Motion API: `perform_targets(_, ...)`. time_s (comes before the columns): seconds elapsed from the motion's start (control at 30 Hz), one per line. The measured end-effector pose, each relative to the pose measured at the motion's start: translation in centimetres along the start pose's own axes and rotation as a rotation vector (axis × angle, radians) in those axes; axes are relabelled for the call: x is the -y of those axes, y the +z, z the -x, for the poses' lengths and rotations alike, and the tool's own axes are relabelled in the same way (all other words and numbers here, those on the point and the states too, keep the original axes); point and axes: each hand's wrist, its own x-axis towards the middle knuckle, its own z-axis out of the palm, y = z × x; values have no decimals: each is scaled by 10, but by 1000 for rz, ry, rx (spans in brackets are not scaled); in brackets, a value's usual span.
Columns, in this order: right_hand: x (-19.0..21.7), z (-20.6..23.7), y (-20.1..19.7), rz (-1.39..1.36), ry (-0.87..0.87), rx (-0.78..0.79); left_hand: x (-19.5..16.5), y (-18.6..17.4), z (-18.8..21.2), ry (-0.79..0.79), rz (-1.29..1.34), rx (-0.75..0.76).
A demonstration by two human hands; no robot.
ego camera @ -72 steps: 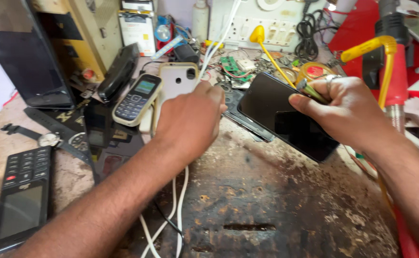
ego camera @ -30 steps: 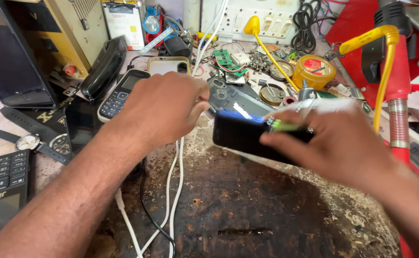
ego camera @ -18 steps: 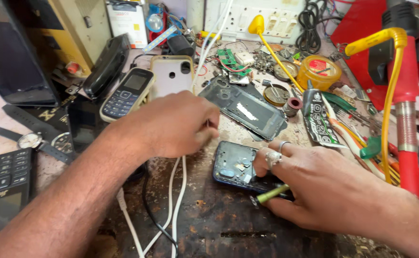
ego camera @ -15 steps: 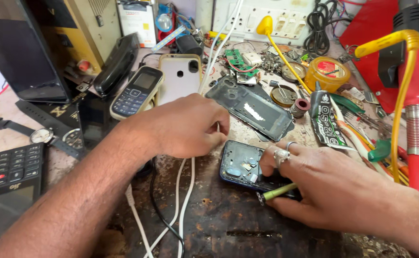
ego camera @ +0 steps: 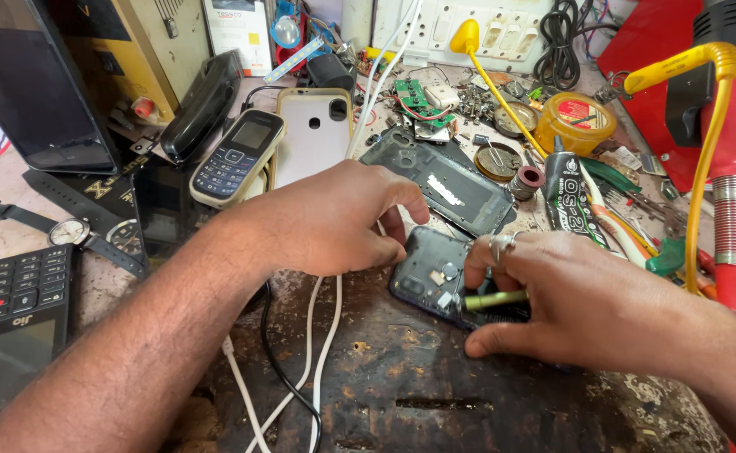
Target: The person disassembles a smartphone on a cluttered repair bench, using a green-handled screwdriver to remove screws from the back of the device. They briefly press buttons on a feature phone, then pry open the back cover, lift out the internal frame, and work on the exposed battery and internal components by hand.
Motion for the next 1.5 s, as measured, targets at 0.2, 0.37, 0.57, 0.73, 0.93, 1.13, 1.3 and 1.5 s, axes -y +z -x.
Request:
perform_targets(0.2, -10, -8, -4, 21, 61, 41, -8, -5, 7, -24, -180, 13)
perform_targets(0.37, -21, -13, 0, -49, -95, -117, -9, -7, 9, 165, -188, -27)
perform_targets(0.57, -12, -12, -3, 21, 82, 19, -13, 0, 6, 87, -262, 44)
perform_targets(0.73, -14, -7, -10, 6, 103, 16, -12, 1, 7, 140, -169, -6)
perform_targets(0.93, -28, -7, -10, 49, -31, -117, -7, 6, 7, 127, -210, 3)
perform_targets(1.13, -31, -4, -7, 60, 18, 30, -22, 33, 3, 2, -315, -237)
perform_targets(1.3, -26, -2, -7, 90, -43, 79, -41, 59, -7, -150, -379, -264)
perform_targets(1.5, -18, 1, -10, 25, 66, 117, -66, 50, -4, -276, -417, -184)
